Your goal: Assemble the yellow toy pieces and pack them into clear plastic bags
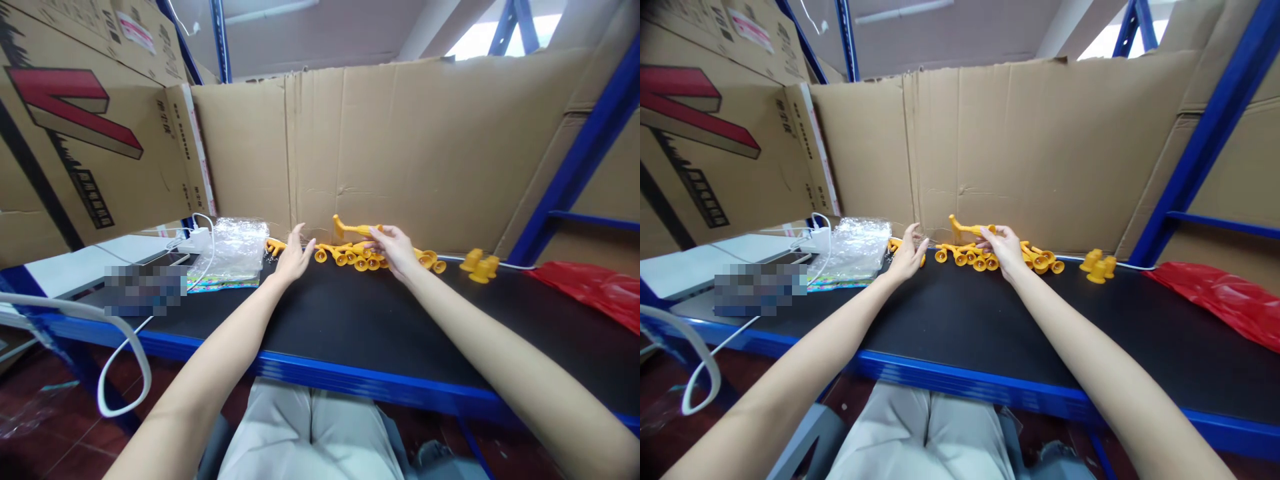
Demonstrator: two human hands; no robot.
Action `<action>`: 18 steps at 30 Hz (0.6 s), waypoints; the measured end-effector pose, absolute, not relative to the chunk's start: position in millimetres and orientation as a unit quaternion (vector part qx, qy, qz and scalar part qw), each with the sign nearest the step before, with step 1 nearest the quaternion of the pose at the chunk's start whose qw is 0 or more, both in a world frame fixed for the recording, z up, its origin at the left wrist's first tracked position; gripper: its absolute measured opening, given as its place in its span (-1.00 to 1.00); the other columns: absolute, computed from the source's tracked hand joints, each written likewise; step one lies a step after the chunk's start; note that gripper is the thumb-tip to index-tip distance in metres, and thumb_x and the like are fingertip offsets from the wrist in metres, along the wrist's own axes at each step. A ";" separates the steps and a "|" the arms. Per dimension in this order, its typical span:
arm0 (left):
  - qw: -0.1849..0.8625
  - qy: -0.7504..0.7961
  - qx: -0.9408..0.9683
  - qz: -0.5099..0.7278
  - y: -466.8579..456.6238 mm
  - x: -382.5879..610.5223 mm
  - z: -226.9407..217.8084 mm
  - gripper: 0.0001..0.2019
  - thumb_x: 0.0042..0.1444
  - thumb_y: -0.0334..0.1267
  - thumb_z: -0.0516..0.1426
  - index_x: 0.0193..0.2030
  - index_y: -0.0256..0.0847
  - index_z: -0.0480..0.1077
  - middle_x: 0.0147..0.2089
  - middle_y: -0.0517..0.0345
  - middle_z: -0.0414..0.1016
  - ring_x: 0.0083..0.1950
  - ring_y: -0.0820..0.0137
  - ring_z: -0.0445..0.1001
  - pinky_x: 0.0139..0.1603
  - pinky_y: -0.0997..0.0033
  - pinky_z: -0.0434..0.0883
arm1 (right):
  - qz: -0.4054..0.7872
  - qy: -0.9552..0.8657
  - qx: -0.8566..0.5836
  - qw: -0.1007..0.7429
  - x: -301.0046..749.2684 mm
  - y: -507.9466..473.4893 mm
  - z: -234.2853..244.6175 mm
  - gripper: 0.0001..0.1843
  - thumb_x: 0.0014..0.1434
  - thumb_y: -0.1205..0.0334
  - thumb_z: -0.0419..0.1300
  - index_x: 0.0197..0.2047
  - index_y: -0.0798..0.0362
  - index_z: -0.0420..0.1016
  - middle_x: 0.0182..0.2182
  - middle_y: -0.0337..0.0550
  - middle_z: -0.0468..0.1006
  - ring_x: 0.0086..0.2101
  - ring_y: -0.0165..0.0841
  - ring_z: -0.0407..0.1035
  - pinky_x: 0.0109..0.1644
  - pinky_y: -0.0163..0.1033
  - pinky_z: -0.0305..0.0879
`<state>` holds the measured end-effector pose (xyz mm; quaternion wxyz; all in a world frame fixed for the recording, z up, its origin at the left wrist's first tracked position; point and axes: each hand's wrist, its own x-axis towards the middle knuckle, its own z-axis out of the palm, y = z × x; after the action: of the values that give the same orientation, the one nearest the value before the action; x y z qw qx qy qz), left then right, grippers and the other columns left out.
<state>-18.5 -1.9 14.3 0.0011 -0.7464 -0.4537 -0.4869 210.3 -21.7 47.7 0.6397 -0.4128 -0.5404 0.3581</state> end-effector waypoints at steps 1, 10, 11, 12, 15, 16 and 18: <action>0.004 -0.472 -0.739 -0.481 3.5 -24.1 12.6 -0.52 0.17 -0.11 -0.10 0.19 -0.21 -0.09 0.04 -0.10 0.21 0.04 0.30 0.27 0.00 0.24 0.25 | 0.307 -0.559 -0.428 0.640 210.7 -15.4 47.6 -0.58 -0.12 0.01 0.26 -0.27 0.05 0.22 -0.41 -0.18 0.51 -0.47 -0.39 0.41 -0.37 -0.27 0.31; -0.002 -0.679 -0.665 -0.311 24.5 -47.7 -5.4 -0.61 -0.02 -0.37 0.00 0.02 -0.20 0.15 0.10 -0.13 0.18 0.13 0.11 0.17 0.01 0.07 0.23 | -0.142 -0.764 -0.538 0.326 196.9 27.1 16.5 -0.67 0.07 0.15 0.10 -0.09 0.06 0.23 -0.27 -0.03 0.50 -0.28 -0.20 0.37 -0.15 -0.11 0.11; -0.004 -0.686 -0.664 -0.297 24.6 -48.1 -6.0 -0.61 -0.03 -0.38 0.00 0.01 -0.20 0.16 0.10 -0.14 0.17 0.13 0.10 0.17 0.01 0.05 0.23 | -0.159 -0.772 -0.533 0.309 194.2 28.5 13.2 -0.68 0.09 0.16 0.07 -0.08 0.07 0.22 -0.24 -0.02 0.50 -0.27 -0.20 0.37 -0.13 -0.11 0.08; -0.005 -0.688 -0.666 -0.289 24.8 -48.3 -6.4 -0.61 -0.03 -0.38 0.00 0.00 -0.20 0.16 0.10 -0.14 0.17 0.13 0.09 0.17 0.01 0.05 0.23 | -0.173 -0.778 -0.527 0.296 191.5 29.4 10.3 -0.68 0.10 0.17 0.06 -0.07 0.08 0.21 -0.22 -0.01 0.49 -0.25 -0.20 0.36 -0.12 -0.12 0.06; -0.008 -0.683 -0.676 -0.277 25.9 -48.1 -6.9 -0.62 -0.03 -0.36 0.00 0.00 -0.19 0.17 0.09 -0.12 0.17 0.13 0.11 0.17 0.01 0.09 0.23 | -0.205 -0.789 -0.511 0.272 183.5 29.7 5.4 -0.69 0.13 0.19 0.03 -0.05 0.10 0.20 -0.21 0.00 0.49 -0.23 -0.22 0.34 -0.10 -0.15 0.00; -0.010 -0.680 -0.680 -0.273 26.3 -47.7 -6.9 -0.62 -0.03 -0.35 0.00 0.00 -0.19 0.17 0.09 -0.12 0.17 0.13 0.12 0.17 0.02 0.11 0.23 | -0.214 -0.792 -0.505 0.267 180.7 29.2 5.1 -0.69 0.14 0.19 0.02 -0.05 0.11 0.20 -0.21 0.01 0.49 -0.22 -0.22 0.33 -0.10 -0.15 -0.02; -0.010 -0.676 -0.687 -0.266 26.8 -46.7 -6.8 -0.61 -0.03 -0.32 0.01 0.00 -0.19 0.18 0.09 -0.11 0.18 0.13 0.14 0.18 0.04 0.14 0.22 | -0.229 -0.795 -0.497 0.261 174.6 28.0 5.9 -0.69 0.15 0.18 0.00 -0.04 0.12 0.21 -0.23 0.02 0.49 -0.21 -0.23 0.33 -0.09 -0.16 -0.05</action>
<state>-46.7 26.8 -6.8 -0.0104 -0.6875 -0.6756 -0.2662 174.6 28.0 5.9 0.2610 -0.4971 -0.7952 -0.2291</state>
